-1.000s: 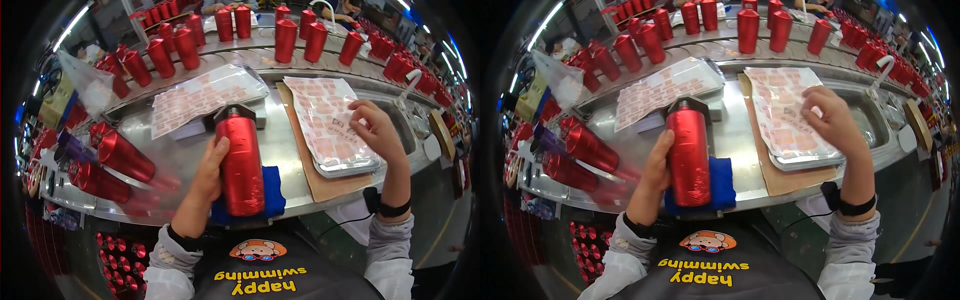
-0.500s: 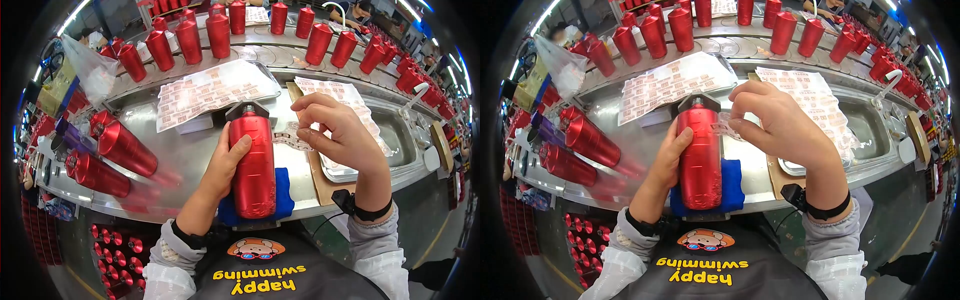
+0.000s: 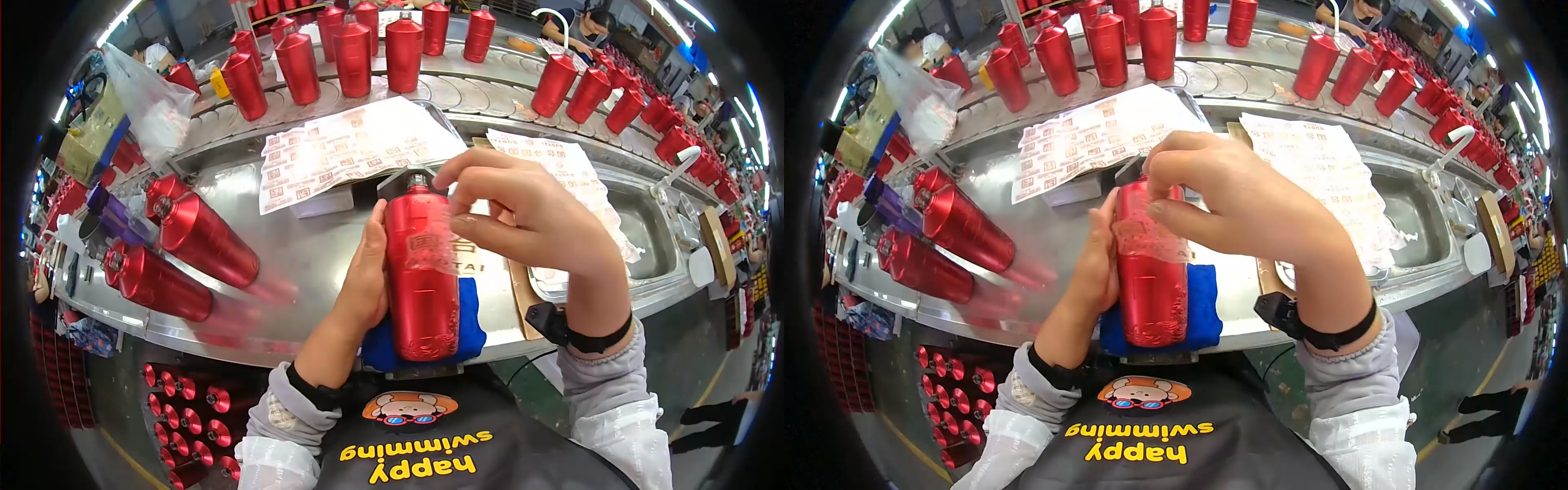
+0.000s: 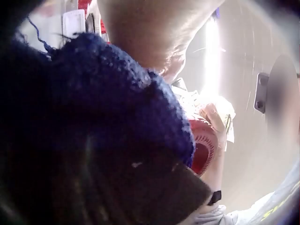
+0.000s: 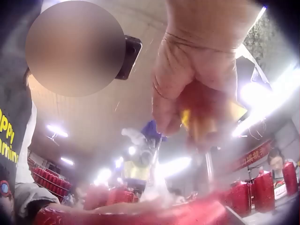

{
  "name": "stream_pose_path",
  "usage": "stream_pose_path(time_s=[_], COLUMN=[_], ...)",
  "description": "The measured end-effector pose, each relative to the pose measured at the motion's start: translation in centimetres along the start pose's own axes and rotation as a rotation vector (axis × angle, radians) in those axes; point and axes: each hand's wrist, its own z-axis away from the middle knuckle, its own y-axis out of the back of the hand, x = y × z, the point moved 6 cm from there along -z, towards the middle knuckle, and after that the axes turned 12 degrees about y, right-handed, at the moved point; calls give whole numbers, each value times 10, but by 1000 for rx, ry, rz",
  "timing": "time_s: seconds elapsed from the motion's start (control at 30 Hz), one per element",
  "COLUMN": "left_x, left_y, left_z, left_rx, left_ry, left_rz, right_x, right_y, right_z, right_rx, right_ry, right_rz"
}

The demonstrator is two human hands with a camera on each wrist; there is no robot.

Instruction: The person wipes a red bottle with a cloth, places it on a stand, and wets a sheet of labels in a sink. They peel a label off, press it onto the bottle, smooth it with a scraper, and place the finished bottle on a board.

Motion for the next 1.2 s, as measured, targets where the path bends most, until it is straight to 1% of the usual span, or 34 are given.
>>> stream_pose_path(time_s=[0.03, 0.07, 0.13, 0.23, 0.3, 0.33, 0.43, 0.6, 0.7, 0.8, 0.9, 0.93, 1.03, 1.07, 1.17, 1.2], left_x=[0, 1, 4, 5, 3, 2, 0, -2, -3, -2, 0, 1, 5, 5, 4, 4], left_y=[1, 0, -5, -7, -4, -3, -1, 4, 8, 9, 10, 10, 8, 8, 8, 7], left_z=[4, 8, 15, 17, 15, 14, 13, 9, 6, 5, 2, 1, -1, -1, -1, -1], left_rx=[27, 23, 12, 50, 98, 123, 114, 125, 134, 132, 88, 68, 102, 103, 101, 100], left_ry=[-19, -44, -100, -138, -121, -114, -82, -79, -82, -50, 1, 17, -11, -19, -26, -22], left_rz=[38, 16, -29, -331, -398, -432, -324, -304, -318, -277, -168, -125, -292, -289, -272, -259], right_x=[10, 21, 37, 52, 55, 56, 60, 65, 69, 74, 77, 80, 77, 72, 74, 75], right_y=[-9, -20, -33, -42, -45, -47, -51, -52, -54, -56, -54, -61, -84, -85, -95, -96], right_z=[0, 0, 6, 12, 15, 16, 17, 18, 19, 25, 45, 55, 72, 69, 74, 73], right_rx=[1, -27, 13, 65, 111, 127, 166, 192, 183, 249, 437, 410, 410, 392, 413, 426], right_ry=[-20, -55, -74, -136, -200, -198, -200, -208, -258, -276, -462, -520, -518, -541, -502, -502], right_rz=[2, 11, 27, -7, -47, -53, -78, -111, -124, -136, -185, -320, -482, -526, -524, -572])
